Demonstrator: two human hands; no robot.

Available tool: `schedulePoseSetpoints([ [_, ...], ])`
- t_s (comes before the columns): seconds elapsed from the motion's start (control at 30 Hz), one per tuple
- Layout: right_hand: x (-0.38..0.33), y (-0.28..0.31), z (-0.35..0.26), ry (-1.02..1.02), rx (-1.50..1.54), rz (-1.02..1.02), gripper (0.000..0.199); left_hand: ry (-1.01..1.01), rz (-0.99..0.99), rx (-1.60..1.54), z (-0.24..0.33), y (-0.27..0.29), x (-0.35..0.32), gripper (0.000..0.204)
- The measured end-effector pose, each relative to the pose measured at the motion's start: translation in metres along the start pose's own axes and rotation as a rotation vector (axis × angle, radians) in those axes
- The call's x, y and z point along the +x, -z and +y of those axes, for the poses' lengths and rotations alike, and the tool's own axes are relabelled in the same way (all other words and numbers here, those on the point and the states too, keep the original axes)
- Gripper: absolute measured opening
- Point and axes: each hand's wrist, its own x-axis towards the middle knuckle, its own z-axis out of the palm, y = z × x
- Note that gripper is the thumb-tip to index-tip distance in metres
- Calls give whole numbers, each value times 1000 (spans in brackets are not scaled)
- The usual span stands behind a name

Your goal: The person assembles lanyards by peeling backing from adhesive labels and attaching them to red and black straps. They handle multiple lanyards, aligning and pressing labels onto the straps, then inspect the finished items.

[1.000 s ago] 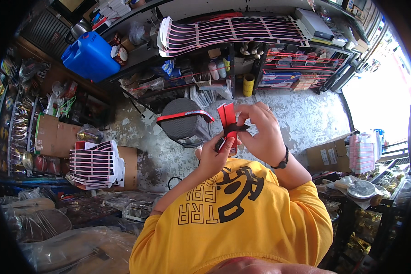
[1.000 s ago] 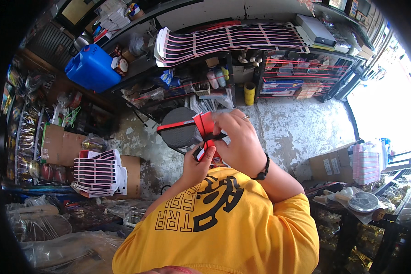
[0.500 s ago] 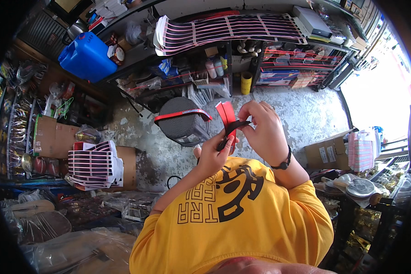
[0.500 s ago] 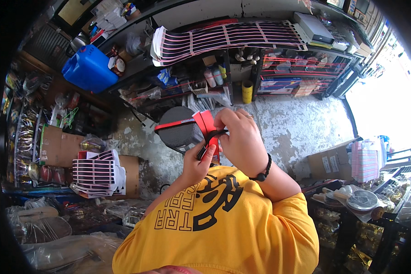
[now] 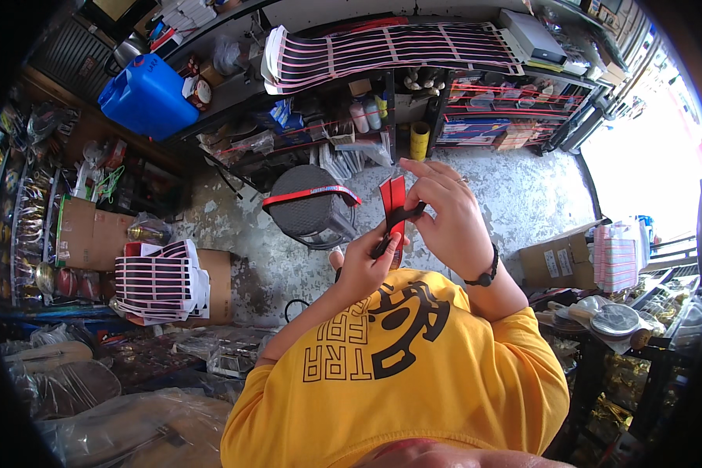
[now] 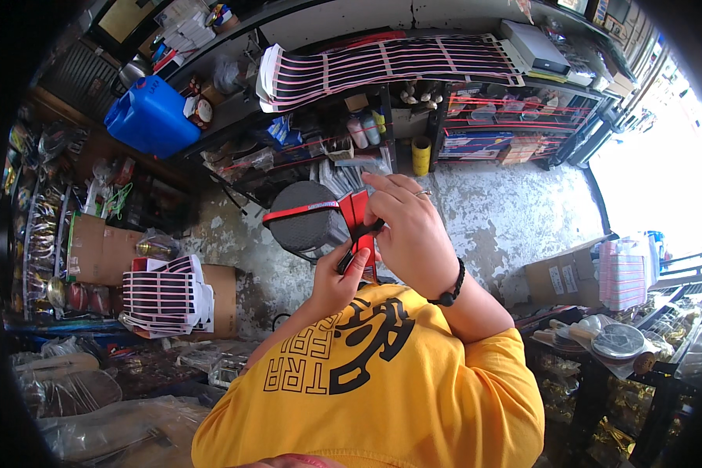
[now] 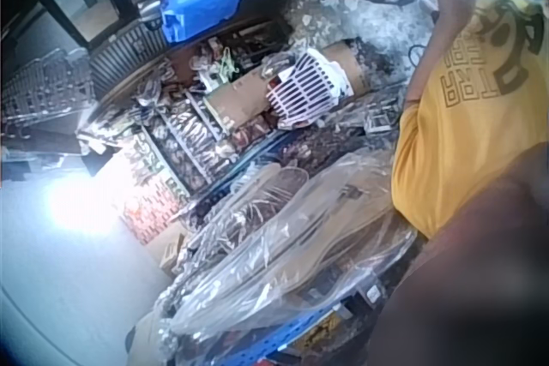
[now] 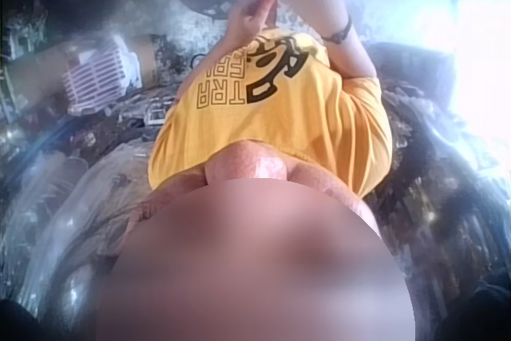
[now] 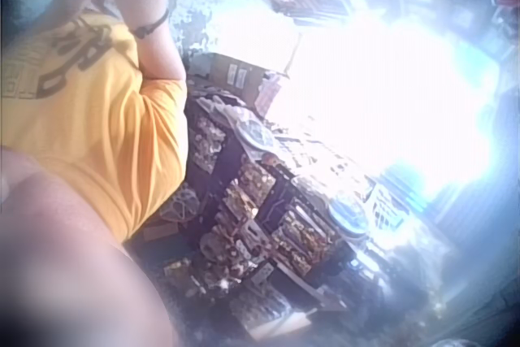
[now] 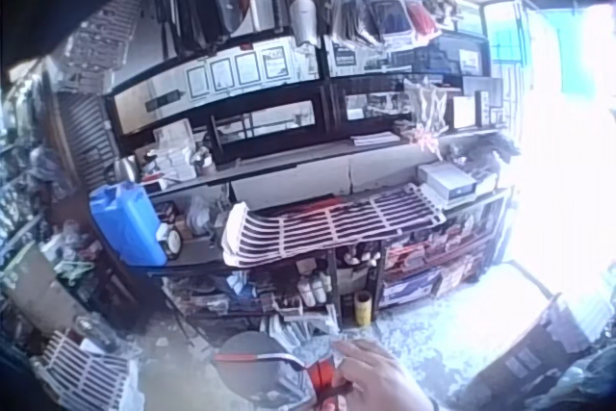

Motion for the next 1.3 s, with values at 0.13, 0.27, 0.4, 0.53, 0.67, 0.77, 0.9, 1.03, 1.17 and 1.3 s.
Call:
schedulePoseSetpoints([
  [0.13, -2, -1, 1, 5, 20, -12, 16, 5, -3, -14, 2, 0, -1, 30],
  [0.27, -2, 0, -1, 23, 35, 2, 16, 2, -12, -16, 2, 0, -2, 29],
  [0.4, -2, 0, -7, 34, 26, 47, 17, -17, 1, -46, 4, -1, -3, 27],
  [0.53, 2, 2, -14, 68, 68, -13, 22, 11, 9, -21, 7, 0, -7, 21],
  [0.67, 4, 9, -14, -2, 111, -154, 27, 23, -32, -54, 5, 0, -8, 16],
  [0.77, 9, 12, -8, 66, 26, -183, 28, -3, -80, -29, 0, -1, -7, 16],
  [0.9, 16, 16, -2, 160, -6, -110, 31, 103, -101, -138, -2, -3, -8, 20],
  [1.03, 21, 19, 0, 29, 175, -322, 39, 129, -66, -186, -2, -3, -8, 18],
  [1.17, 5, -3, -5, -234, 561, -191, 57, 61, 1, -172, -4, -3, -6, 15],
  [1.3, -8, -42, -8, -489, 920, -215, 74, -72, 79, 24, -8, 0, -7, 15],
])
